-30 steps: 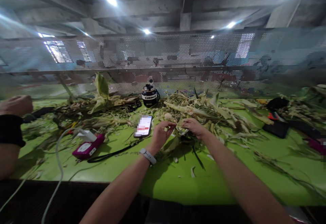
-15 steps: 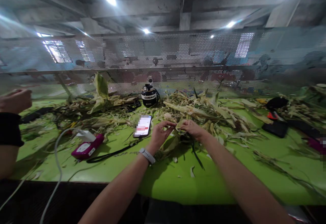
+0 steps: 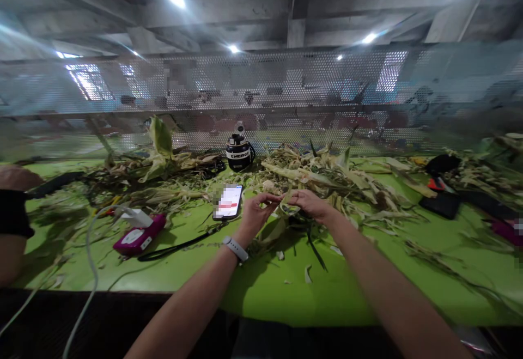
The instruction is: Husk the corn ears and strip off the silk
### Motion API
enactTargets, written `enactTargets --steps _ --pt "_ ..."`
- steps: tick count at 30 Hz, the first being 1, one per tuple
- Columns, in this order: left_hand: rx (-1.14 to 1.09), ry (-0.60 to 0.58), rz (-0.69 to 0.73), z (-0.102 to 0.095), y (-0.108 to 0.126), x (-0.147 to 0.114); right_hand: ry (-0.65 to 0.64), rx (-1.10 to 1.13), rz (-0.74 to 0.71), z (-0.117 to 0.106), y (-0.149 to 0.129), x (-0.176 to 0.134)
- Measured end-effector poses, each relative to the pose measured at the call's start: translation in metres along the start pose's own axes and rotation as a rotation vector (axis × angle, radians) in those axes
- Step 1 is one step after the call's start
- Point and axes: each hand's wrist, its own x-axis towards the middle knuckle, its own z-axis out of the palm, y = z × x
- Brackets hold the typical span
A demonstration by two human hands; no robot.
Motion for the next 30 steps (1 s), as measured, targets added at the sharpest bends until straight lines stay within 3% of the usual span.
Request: enactTargets --steps 5,15,20,25,30 --pt "0.051 -0.008 0.088 -0.0005 -0.0008 0.0007 -0.084 0.008 0.010 0.0063 0.0023 -0.0016" --pt "0.055 0.021 0.164 -0.0004 -0.0027 0.0028 0.087 0.054 0.024 0.0000 -0.0035 -0.0012" --pt "0.051 0.023 0.209 -0.0004 -0.0002 0.0027 -0.027 0.081 -0.011 0.0012 0.0003 0.0011" --pt "0.078 0.000 0.190 -0.0018 0.0008 0.0022 0.007 -0.066 -0.086 0.0028 -0.0031 -0.0018" --pt "0.032 -0.046 0.155 -0.0016 -0.0036 0.0024 0.044 -0.058 -0.044 0.0032 -0.0067 -0.0023"
